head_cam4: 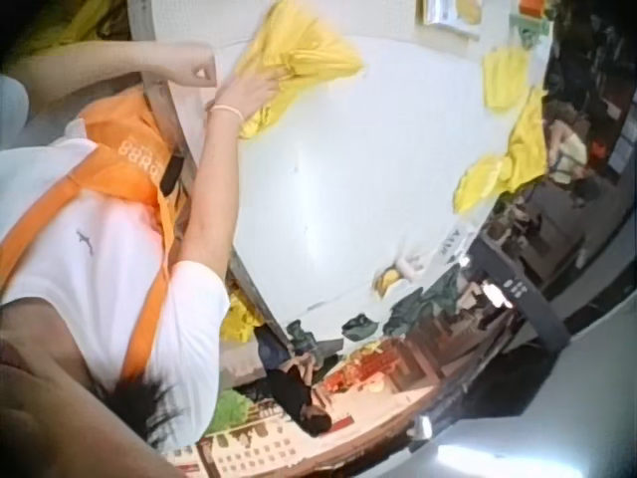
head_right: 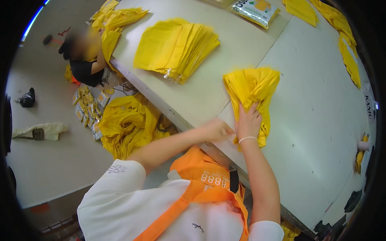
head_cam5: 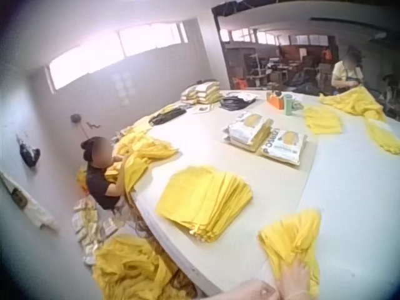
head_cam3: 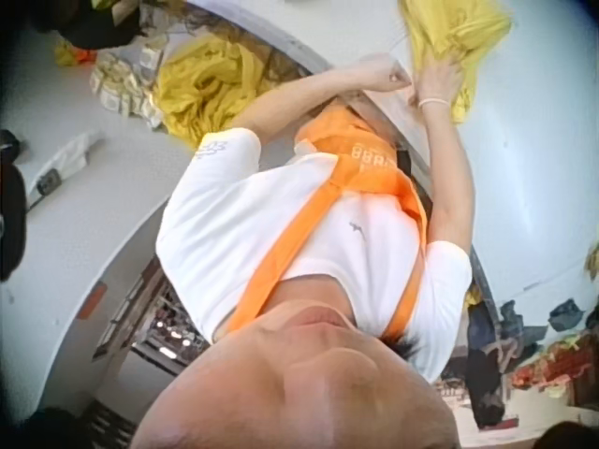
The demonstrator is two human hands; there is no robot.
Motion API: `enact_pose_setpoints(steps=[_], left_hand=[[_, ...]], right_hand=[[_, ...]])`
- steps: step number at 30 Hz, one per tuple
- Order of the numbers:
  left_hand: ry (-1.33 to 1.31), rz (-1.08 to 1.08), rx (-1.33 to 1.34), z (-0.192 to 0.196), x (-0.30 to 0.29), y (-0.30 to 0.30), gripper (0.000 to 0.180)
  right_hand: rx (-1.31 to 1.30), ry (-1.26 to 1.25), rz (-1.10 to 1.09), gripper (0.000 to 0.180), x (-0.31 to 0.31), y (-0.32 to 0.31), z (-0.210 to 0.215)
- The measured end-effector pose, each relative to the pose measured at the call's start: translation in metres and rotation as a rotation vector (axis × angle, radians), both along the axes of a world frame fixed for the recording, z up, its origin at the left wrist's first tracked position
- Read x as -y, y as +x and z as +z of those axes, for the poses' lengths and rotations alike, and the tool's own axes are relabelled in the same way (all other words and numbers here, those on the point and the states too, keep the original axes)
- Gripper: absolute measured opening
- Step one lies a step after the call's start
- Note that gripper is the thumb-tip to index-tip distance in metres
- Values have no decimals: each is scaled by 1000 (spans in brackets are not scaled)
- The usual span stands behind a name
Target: The person folds a yellow raincoat on a table, smooths it, and places it into a plastic bag. They then pick up another yellow raincoat, cut a tag from it with scissors, and begin folding it.
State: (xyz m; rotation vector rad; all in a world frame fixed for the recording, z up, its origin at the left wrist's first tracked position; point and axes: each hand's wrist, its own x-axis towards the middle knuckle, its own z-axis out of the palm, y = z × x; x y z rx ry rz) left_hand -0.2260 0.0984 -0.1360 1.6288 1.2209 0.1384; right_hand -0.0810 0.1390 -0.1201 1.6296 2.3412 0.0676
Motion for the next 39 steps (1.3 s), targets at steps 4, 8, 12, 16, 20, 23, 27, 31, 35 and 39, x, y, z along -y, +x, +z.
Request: enact_pose_setpoints(steps=[4,8,12,16,20,23,27,31,35,39], left_hand=[[973,856,-375,-1,-110,-145,39],[681,791,-760,-27,-164,-213,66],[663,704,-701,-46,-165,-196,61],[805,456,-630,-28,-118,-107,54],[762,264,-386,-55,-23,0,50],[649,95,-234,-67,35,59,50],[650,137,-34,-64,39,87,41],[828,80,12,-71,14,79,30],[869,-47,23,-72,16,80,26],[782,-30,57,-82,14,89,17]], right_hand=[[155,175,51,77,4,-14,-31],[25,-28,6,78,-1,-22,-1],[57,34,49,76,-9,-15,-9],[-175,3,-89,74,-16,25,5],[-891,47,-374,67,1,96,44],[-1051,120,-469,66,34,159,65],[-1005,229,-462,64,96,201,95],[-911,215,-446,63,152,205,108],[-930,154,-463,61,185,197,96],[-901,93,-374,58,202,190,86]])
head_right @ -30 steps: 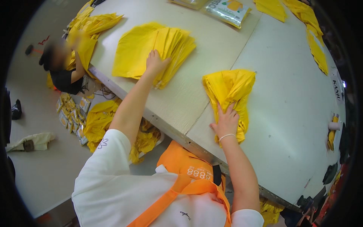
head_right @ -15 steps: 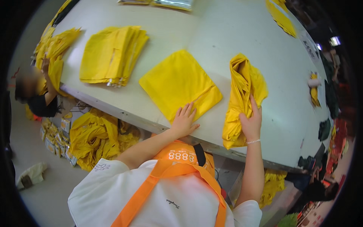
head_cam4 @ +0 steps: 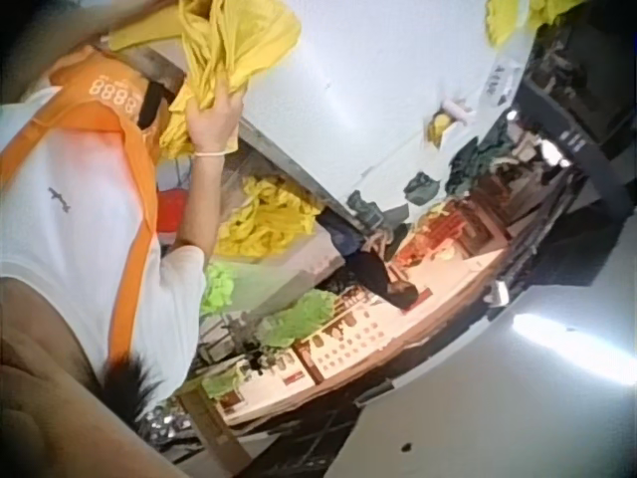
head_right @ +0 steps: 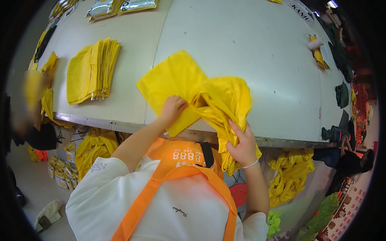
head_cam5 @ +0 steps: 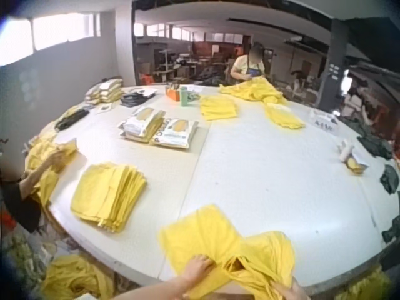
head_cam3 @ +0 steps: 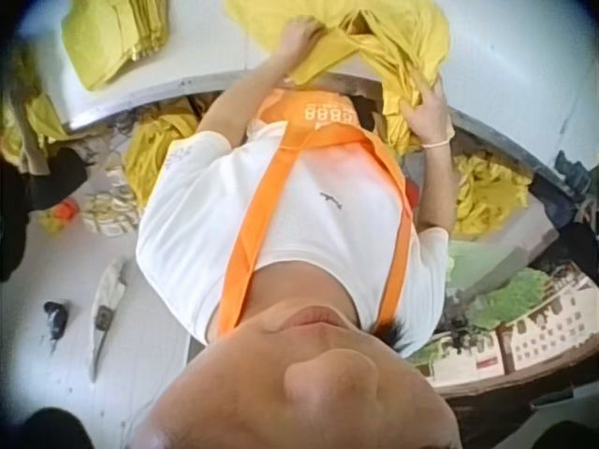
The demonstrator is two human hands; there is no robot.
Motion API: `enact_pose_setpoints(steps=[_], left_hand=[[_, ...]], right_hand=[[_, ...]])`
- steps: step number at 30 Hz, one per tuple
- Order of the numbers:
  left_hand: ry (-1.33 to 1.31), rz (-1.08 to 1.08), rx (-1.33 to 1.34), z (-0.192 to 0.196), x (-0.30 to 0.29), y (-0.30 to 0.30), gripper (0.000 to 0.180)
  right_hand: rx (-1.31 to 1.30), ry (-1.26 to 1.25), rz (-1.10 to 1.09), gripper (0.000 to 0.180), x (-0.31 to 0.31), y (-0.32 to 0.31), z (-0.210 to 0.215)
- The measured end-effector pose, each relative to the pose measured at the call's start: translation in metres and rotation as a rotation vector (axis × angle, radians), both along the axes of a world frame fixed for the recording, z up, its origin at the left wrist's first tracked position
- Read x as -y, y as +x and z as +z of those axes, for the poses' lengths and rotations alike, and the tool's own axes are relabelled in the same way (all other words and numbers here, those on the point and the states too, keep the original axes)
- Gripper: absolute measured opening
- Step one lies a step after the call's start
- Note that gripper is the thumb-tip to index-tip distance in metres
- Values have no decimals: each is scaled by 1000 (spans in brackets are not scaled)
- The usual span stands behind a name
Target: The person folds a yellow raincoat on a table, smooths it, and places it into a plastic bag. They then pick up another yellow raincoat, cut a tag from it with scissors, and begin folding it.
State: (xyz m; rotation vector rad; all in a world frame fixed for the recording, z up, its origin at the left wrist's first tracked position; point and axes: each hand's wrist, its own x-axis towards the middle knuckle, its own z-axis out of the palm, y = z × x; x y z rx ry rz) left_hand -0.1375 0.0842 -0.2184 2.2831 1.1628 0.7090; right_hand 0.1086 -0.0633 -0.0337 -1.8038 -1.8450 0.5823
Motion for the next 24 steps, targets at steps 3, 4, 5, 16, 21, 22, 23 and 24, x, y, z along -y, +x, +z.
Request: enact_pose_setpoints(steps=[3,4,5,16,21,22,23,24], left_hand=[[-344,204,250,13,-14,1,14],[-498,283,366,26,-20,1,13],[-433,227,387,40,-29,-4,13],[-641,79,350,80,-41,-77,15],[-620,363,553,-18,-2,-83,40],[-683,390,421,-1,-3,-71,36],[-744,413,287,15,-5,-58,34],[-796,446,155,30,-7,-52,31]], right_hand=[[78,-48,152,57,11,-2,-3],[70,-63,236,57,11,-3,-5],[61,-77,321,57,9,-5,-7],[-353,-305,354,61,-66,-21,-79],[-514,-301,271,62,-76,-20,-94],[-526,-300,246,62,-75,-19,-96],[-445,-272,241,61,-76,-18,-95],[-363,-240,248,61,-80,-21,-89]])
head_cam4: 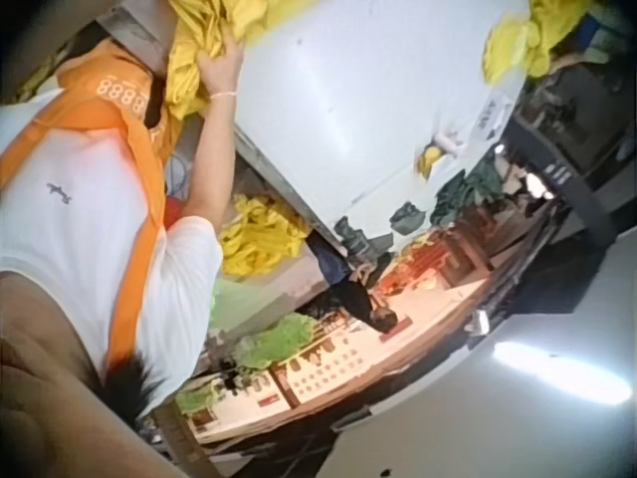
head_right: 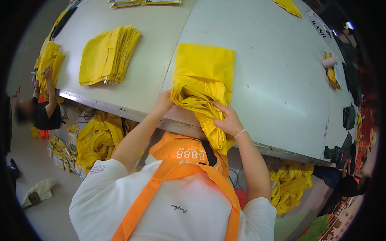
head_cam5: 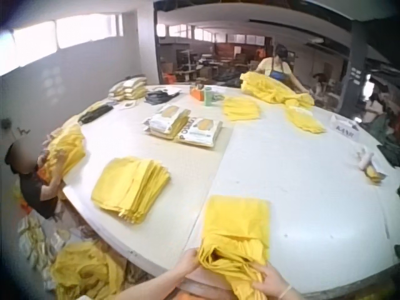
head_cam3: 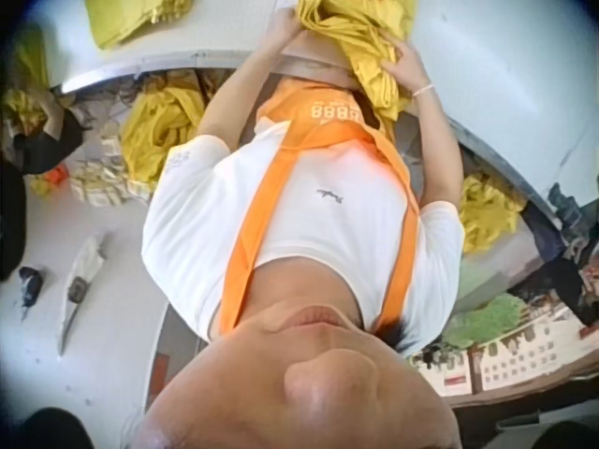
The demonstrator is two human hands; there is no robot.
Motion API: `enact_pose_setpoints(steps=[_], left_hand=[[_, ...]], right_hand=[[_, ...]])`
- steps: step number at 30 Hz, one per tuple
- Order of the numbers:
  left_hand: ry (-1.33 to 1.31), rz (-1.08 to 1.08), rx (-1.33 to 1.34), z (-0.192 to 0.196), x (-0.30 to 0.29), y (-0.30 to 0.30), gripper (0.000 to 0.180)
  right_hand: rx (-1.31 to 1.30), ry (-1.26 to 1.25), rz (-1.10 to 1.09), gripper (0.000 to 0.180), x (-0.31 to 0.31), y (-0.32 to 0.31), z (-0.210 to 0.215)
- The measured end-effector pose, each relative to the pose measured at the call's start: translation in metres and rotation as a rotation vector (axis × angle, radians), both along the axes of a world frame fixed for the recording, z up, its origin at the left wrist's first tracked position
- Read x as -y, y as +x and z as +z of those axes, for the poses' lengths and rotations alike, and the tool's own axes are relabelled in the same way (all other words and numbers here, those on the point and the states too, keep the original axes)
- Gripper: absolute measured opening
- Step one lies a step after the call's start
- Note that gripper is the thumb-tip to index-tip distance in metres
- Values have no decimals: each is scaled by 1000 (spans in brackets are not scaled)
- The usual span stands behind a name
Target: The person folds a yellow raincoat on a table, smooths it, and places it into a plastic bag. They then pick up another yellow raincoat, cut a tag from it with scissors, and begin folding it.
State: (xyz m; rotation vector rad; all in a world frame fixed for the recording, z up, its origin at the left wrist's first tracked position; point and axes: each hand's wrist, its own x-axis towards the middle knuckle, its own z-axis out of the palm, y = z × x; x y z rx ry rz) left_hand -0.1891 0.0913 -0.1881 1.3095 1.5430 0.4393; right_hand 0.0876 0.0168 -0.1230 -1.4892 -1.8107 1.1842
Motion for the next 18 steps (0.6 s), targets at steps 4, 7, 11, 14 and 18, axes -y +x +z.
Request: enact_pose_setpoints(steps=[4,7,11,14,18], left_hand=[[433,30,-104,57,-6,-2,21],[683,-30,-185,68,13,15,18],[507,34,-65,49,19,21,19],[314,-2,49,47,20,16,19],[474,-338,22,41,54,52,21]], right_hand=[[332,35,-109,57,-4,-13,42],[391,100,-171,55,-11,-25,53],[171,223,-229,52,-30,-23,38],[0,111,-285,51,-36,-16,31],[-166,63,-298,50,-45,-20,21]])
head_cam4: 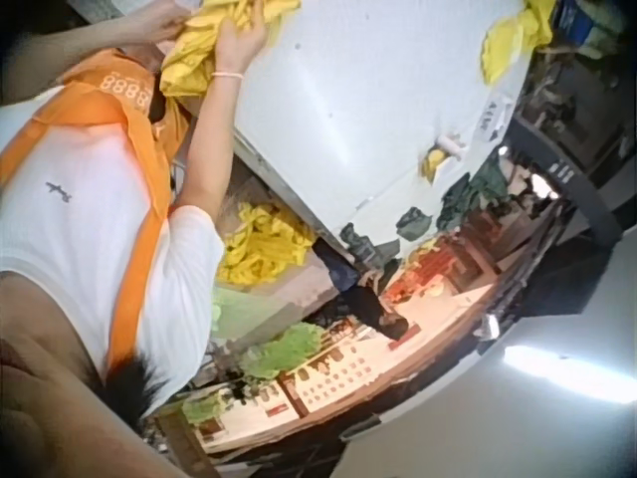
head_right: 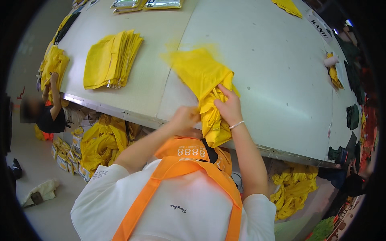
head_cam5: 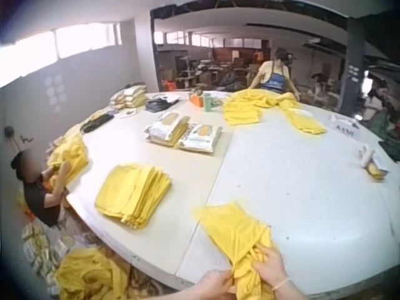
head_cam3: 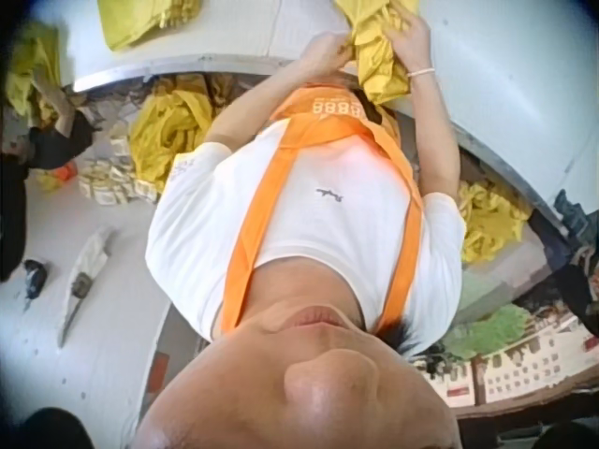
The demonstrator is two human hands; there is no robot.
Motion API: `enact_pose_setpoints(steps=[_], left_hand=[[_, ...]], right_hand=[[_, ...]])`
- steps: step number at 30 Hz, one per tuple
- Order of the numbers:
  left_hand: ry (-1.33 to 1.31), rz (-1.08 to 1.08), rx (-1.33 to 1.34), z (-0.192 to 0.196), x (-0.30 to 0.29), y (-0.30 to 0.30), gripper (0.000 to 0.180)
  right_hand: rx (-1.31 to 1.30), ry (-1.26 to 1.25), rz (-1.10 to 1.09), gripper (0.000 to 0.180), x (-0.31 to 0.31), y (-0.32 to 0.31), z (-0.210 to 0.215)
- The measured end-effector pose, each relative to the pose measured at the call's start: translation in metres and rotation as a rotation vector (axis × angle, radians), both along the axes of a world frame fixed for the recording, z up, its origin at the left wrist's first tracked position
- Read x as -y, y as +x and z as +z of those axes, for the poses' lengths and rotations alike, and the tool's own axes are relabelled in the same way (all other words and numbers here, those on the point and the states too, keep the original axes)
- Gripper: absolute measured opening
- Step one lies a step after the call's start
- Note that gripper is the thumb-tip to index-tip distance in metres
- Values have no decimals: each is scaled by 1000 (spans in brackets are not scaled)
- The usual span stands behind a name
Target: The person folds a yellow raincoat on a table, smooths it, and places it into a plastic bag. They then pick up another yellow raincoat, cut a tag from it with scissors, and begin folding it.
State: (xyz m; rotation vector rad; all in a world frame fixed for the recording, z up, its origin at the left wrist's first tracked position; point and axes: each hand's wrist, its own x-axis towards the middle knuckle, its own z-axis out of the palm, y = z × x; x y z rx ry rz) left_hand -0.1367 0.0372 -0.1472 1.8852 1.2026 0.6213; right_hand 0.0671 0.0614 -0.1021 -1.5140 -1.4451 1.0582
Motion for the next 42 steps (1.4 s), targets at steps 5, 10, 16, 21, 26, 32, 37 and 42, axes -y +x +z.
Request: enact_pose_setpoints(steps=[5,10,16,21,26,32,37,42], left_hand=[[-191,-259,-255,49,-25,-19,29],[500,242,-310,79,-88,5,35],[213,-56,-697,80,-111,19,16],[553,-396,-324,85,-36,48,7],[646,-130,159,91,-50,-37,45],[113,57,241,1,-28,-51,90],[173,-17,149,32,-41,-12,82],[-18,62,184,8,2,-13,81]], right_hand=[[274,94,154,49,14,-11,10],[598,180,378,50,36,-40,18],[588,259,527,43,43,-44,12],[324,507,242,23,24,-37,-40],[-21,296,-95,22,22,-26,-20],[-596,138,-361,20,17,-24,10],[-398,235,-434,24,6,-28,-10],[-555,206,-486,27,-14,-21,6]])
